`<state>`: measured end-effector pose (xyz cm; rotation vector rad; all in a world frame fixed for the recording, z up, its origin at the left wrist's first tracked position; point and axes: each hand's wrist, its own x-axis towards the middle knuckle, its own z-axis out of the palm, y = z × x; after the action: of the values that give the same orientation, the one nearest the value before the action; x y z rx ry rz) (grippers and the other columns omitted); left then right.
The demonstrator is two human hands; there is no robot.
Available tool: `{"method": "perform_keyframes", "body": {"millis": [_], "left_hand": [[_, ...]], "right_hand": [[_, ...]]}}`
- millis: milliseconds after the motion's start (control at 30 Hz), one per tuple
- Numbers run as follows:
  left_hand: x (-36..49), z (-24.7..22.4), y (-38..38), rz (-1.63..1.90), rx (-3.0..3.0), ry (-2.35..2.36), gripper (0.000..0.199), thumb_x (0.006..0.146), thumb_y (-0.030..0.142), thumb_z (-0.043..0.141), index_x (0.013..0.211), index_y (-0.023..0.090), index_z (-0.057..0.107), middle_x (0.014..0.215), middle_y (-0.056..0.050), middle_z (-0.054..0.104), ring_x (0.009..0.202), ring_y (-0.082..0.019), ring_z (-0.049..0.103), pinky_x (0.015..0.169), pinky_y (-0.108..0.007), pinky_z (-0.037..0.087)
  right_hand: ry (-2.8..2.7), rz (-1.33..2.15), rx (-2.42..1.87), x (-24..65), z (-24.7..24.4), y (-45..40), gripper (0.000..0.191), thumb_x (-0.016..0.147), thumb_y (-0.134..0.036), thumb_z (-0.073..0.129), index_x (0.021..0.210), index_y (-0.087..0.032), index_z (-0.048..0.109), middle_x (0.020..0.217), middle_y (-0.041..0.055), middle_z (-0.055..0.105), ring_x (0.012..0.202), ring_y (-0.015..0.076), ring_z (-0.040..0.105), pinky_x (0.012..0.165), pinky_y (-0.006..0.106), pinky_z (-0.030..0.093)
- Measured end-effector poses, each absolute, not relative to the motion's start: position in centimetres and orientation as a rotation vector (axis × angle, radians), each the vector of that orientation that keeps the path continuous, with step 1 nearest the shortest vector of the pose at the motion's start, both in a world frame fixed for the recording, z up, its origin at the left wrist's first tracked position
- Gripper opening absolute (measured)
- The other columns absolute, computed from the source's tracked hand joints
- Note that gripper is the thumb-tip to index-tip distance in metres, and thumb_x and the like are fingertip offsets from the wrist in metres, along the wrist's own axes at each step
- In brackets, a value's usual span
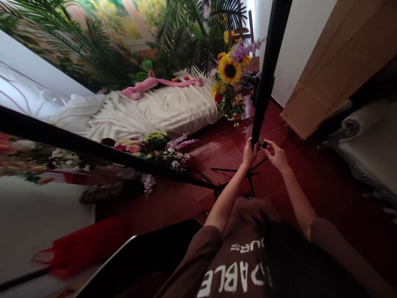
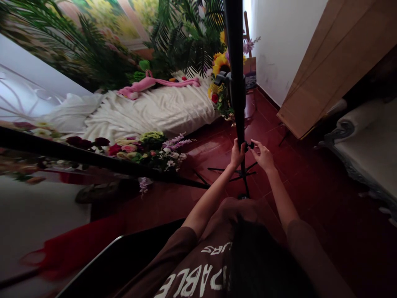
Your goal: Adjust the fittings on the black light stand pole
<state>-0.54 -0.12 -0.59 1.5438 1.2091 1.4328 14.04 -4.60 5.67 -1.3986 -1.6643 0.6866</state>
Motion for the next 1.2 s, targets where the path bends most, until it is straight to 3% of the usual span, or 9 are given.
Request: {"method": "perform_keyframes", "body": {"millis": [233,400,500,633,800,900,1033,1200], "left_hand": [[-0.6,-0.7,-0.1,1.441,1.565,1.248,0.034,0.096,0.041,0.048,0.123,0.021,0.049,0.094,-0.006,0.067,0.080,-0.014,0.064,0.077,-0.027,0.051],[-0.6,-0.3,-0.2,1.425,1.567,1.236,0.033,0.097,0.042,0.046,0.121,0.020,0.049,0.094,-0.006,0.067,0.076,-0.013,0.063,0.074,-0.026,0.050],[-0.6,-0.2,-0.3,1.420,1.568,1.241,0.032,0.096,0.042,0.047,0.121,0.021,0.049,0.093,-0.006,0.067,0.078,-0.013,0.063,0.076,-0.027,0.050],[-0.6,-0.3,-0.2,1.427,1.568,1.251,0.033,0.096,0.043,0.048,0.120,0.020,0.050,0.093,-0.006,0.067,0.081,-0.014,0.064,0.077,-0.027,0.051],[-0.5,-0.7,-0.1,1.424,1.572,1.240,0.034,0.096,0.043,0.046,0.121,0.020,0.048,0.092,-0.006,0.066,0.077,-0.013,0.064,0.074,-0.026,0.050],[-0.6,-0.9,0.0,1.431,1.587,1.264,0.034,0.096,0.044,0.047,0.121,0.020,0.049,0.090,-0.005,0.065,0.078,-0.014,0.063,0.074,-0.026,0.049],[-0.6,-1.1,0.1,1.429,1.602,1.264,0.035,0.096,0.044,0.046,0.122,0.020,0.047,0.091,-0.006,0.064,0.079,-0.015,0.062,0.074,-0.027,0.048],[-0.6,-1.3,0.1,1.422,1.614,1.253,0.035,0.096,0.044,0.045,0.123,0.021,0.046,0.095,-0.007,0.064,0.082,-0.015,0.063,0.075,-0.027,0.049]], "right_hand": [[-1.714,0.713,-1.434,14.8,4.9,-3.9,0.047,0.082,-0.046,0.071,0.127,-0.033,0.065,0.118,0.0049,0.072,0.100,0.0239,0.070,0.084,0.039,0.059],[-1.668,0.754,-1.491,14.5,4.7,-3.9,0.040,0.094,-0.056,0.051,0.120,-0.030,0.068,0.107,0.0038,0.075,0.095,0.0220,0.071,0.083,0.034,0.055],[-1.557,0.774,-1.510,13.8,4.4,-3.3,0.043,0.092,-0.061,0.050,0.096,-0.025,0.072,0.088,0.0037,0.075,0.079,0.0189,0.070,0.072,0.028,0.054],[-1.288,0.963,-1.513,12.4,3.8,-1.8,0.052,0.091,-0.063,0.048,0.064,-0.021,0.062,0.056,0.0003,0.062,0.049,0.0109,0.057,0.049,0.020,0.045],[-0.803,1.626,-1.422,11.5,4.4,-0.3,0.051,0.096,-0.047,0.041,0.052,-0.022,0.044,0.034,-0.0058,0.038,0.027,0.0050,0.026,0.028,0.016,0.020],[-0.583,1.987,-1.221,11.8,5.2,0.1,0.046,0.098,-0.033,0.034,0.054,-0.022,0.037,0.032,-0.0089,0.030,0.024,0.0037,0.018,0.027,0.013,0.019],[-0.294,2.195,-1.080,12.7,5.7,0.3,0.041,0.098,-0.021,0.031,0.058,-0.021,0.039,0.034,-0.0105,0.033,0.024,0.0022,0.023,0.028,0.009,0.022],[-0.088,2.206,-0.871,12.9,5.6,-0.4,0.033,0.096,-0.014,0.037,0.066,-0.018,0.048,0.044,-0.0098,0.050,0.030,-0.0001,0.041,0.037,0.005,0.037]]}}
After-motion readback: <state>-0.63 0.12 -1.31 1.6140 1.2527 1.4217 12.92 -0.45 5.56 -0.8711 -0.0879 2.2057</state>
